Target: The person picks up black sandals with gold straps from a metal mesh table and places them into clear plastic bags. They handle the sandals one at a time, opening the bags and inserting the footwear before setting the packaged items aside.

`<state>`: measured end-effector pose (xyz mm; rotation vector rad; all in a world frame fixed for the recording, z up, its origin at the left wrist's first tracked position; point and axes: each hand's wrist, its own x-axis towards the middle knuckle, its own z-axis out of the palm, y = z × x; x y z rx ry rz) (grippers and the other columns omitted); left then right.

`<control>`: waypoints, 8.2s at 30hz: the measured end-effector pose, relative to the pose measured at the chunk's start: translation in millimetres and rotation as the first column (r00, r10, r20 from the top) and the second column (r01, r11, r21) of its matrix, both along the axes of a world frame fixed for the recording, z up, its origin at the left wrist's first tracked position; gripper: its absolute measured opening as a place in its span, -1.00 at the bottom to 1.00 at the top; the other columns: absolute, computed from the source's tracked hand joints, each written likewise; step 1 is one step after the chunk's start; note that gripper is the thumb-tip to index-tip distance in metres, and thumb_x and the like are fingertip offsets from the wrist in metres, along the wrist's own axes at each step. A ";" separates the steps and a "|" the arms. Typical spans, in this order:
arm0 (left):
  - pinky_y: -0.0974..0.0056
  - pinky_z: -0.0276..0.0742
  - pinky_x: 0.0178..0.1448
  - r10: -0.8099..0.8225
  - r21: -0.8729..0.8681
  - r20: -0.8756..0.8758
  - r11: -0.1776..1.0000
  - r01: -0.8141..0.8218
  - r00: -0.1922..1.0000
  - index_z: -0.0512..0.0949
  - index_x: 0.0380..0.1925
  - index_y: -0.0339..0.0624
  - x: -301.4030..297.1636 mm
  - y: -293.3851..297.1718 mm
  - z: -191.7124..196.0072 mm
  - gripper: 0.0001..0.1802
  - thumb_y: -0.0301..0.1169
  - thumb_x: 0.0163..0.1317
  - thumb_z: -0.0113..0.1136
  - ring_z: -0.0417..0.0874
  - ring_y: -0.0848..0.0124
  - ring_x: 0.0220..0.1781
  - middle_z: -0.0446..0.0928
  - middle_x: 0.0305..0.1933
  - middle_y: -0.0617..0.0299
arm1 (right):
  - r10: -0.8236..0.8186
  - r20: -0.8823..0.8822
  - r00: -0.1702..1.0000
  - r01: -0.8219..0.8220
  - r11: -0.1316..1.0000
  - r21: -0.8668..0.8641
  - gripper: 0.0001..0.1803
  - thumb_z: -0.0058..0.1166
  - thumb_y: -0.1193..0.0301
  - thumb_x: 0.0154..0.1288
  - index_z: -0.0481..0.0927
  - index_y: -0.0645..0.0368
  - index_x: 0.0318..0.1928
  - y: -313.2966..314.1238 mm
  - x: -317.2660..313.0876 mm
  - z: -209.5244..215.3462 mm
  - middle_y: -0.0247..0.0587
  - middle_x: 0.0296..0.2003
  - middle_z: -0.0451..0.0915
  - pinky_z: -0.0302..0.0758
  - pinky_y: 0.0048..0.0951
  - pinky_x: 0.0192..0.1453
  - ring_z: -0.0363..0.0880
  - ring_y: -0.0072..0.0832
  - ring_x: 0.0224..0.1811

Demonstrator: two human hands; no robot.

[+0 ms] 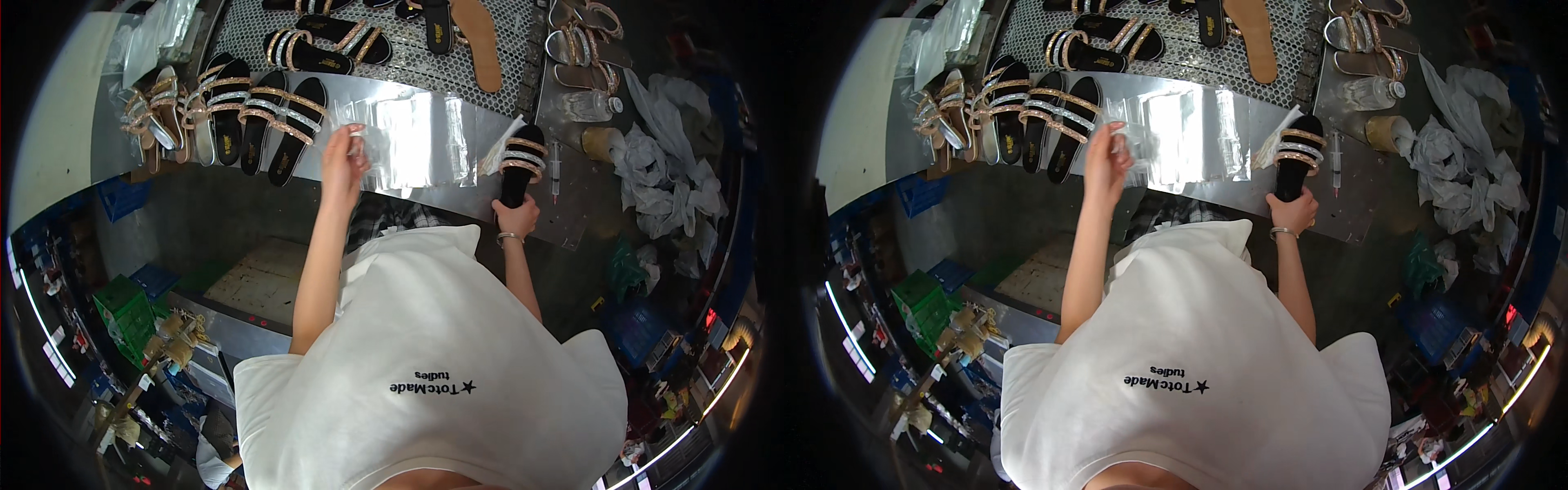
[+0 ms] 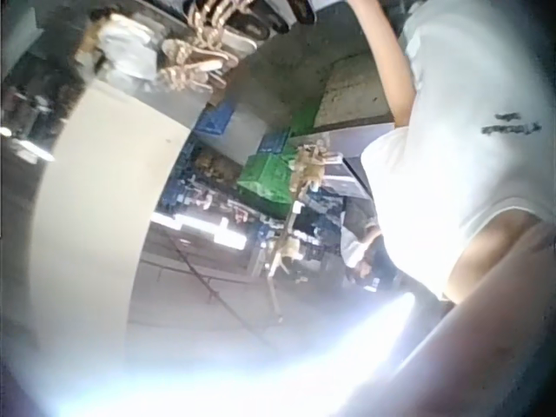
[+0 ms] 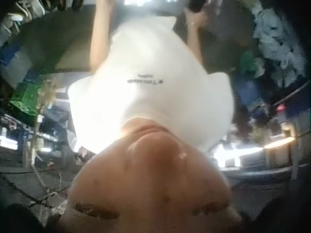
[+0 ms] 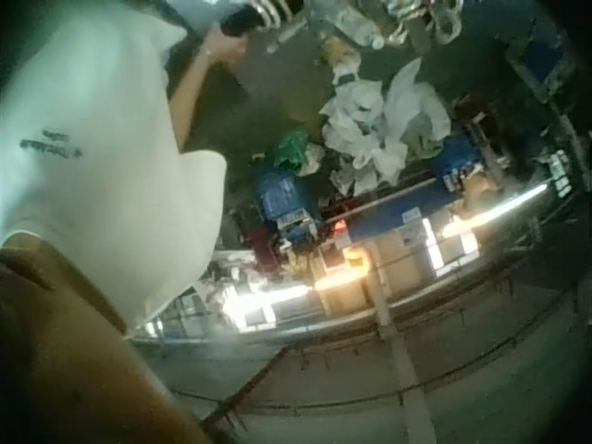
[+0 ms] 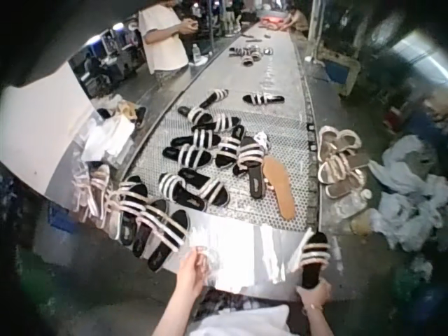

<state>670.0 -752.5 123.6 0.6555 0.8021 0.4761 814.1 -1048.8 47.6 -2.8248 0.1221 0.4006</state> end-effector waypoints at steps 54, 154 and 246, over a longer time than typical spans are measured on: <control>0.24 0.51 0.02 0.591 -0.029 0.005 0.806 -0.591 0.807 0.38 -0.01 -0.22 -45.9 40.9 32.2 -0.68 -0.49 0.21 0.07 0.55 0.35 -0.07 0.50 -0.05 0.16 | 0.663 0.367 0.653 -0.697 0.715 -0.051 0.05 0.34 -0.01 -0.35 0.19 0.18 0.20 311.3 205.9 -41.8 -0.07 -0.03 0.27 0.10 -0.03 0.10 0.19 -0.15 0.08; 0.41 0.46 -0.07 -0.130 0.034 -0.089 0.991 0.133 0.988 0.33 -0.01 -0.29 -10.4 -18.8 -14.5 -0.61 -0.31 0.25 0.11 0.54 0.47 -0.10 0.48 -0.03 0.03 | 0.832 0.195 0.520 -0.642 0.230 0.731 -0.70 0.24 0.37 -0.07 0.50 0.21 -0.30 207.1 -12.9 48.5 -0.20 -0.35 0.49 0.40 -0.35 -0.19 0.44 -0.31 -0.29; 0.32 0.35 -0.47 0.054 0.654 -0.322 0.734 0.181 0.945 0.60 -0.20 -0.23 15.6 -4.0 -61.1 -0.76 -0.34 0.29 0.03 0.41 0.44 -0.60 0.36 -0.65 0.36 | 0.909 0.113 0.402 -0.903 0.373 0.213 -0.49 0.29 0.24 -0.08 0.48 0.03 -0.05 101.9 18.2 61.3 -0.24 -0.34 0.55 0.48 -0.23 -0.27 0.57 -0.20 -0.34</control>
